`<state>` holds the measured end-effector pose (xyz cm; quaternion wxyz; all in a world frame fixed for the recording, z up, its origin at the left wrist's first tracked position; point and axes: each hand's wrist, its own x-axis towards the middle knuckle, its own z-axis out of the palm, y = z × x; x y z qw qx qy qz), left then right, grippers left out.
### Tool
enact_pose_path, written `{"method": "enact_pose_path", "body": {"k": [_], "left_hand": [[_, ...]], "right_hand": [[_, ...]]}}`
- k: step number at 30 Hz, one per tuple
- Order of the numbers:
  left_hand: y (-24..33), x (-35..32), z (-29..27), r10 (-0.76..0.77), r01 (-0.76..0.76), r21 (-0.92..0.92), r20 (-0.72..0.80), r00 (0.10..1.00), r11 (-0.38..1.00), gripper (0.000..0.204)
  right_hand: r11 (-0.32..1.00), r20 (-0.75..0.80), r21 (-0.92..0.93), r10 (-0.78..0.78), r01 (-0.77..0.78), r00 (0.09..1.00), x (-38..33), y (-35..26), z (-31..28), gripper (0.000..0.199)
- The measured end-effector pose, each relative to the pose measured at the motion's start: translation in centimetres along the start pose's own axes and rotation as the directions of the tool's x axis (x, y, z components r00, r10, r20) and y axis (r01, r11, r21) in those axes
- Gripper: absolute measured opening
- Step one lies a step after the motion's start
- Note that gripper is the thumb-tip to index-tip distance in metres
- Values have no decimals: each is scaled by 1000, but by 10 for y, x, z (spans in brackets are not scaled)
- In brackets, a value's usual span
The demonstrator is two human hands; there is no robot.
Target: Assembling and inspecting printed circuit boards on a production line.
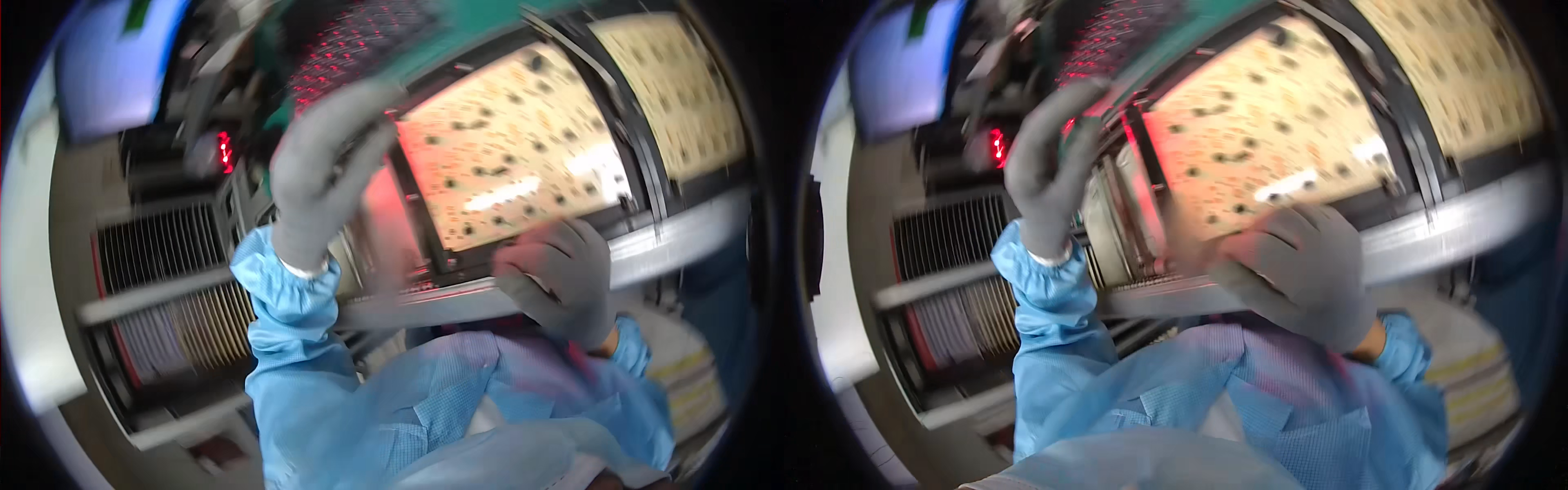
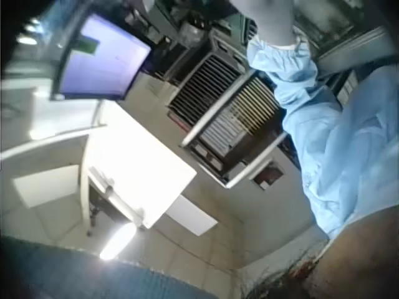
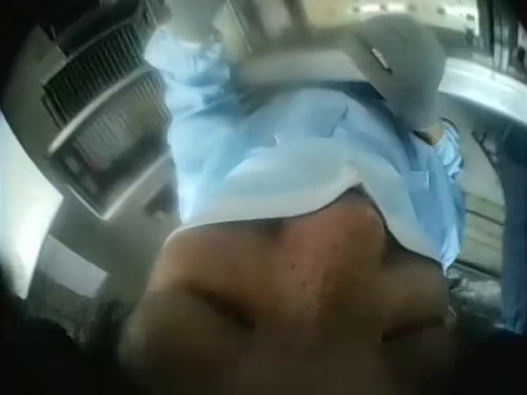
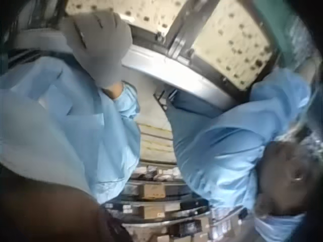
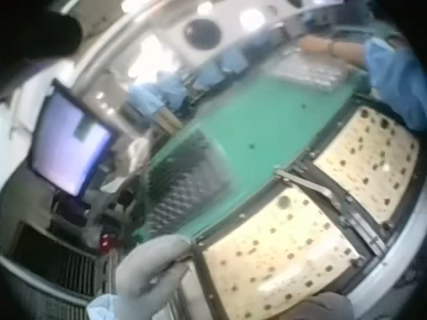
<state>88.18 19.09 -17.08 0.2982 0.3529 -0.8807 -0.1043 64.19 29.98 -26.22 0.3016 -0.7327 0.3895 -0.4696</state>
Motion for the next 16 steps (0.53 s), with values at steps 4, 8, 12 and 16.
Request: {"method": "enact_pose_path", "body": {"k": [4, 8, 12, 16], "left_hand": [[58, -101, -58, -475, 475, 19, 39, 879, 880, 40], [123, -219, -89, -664, 654, 354, -112, 739, 668, 41], [237, -313, -147, -553, 871, 412, -675, 489, 268, 30], [356, -420, -223, 9, 748, -8, -1000, -3, -664, 42]], "right_hand": [[979, 43, 200, 16, -25, 999, 10, -35, 26, 10], [856, 403, 517, -257, 13, 879, 9, -64, 85, 8], [816, 586, 578, -430, 18, 687, 1, -91, 135, 6], [813, 792, 536, -391, -227, 469, -6, -123, 165, 5]]}}
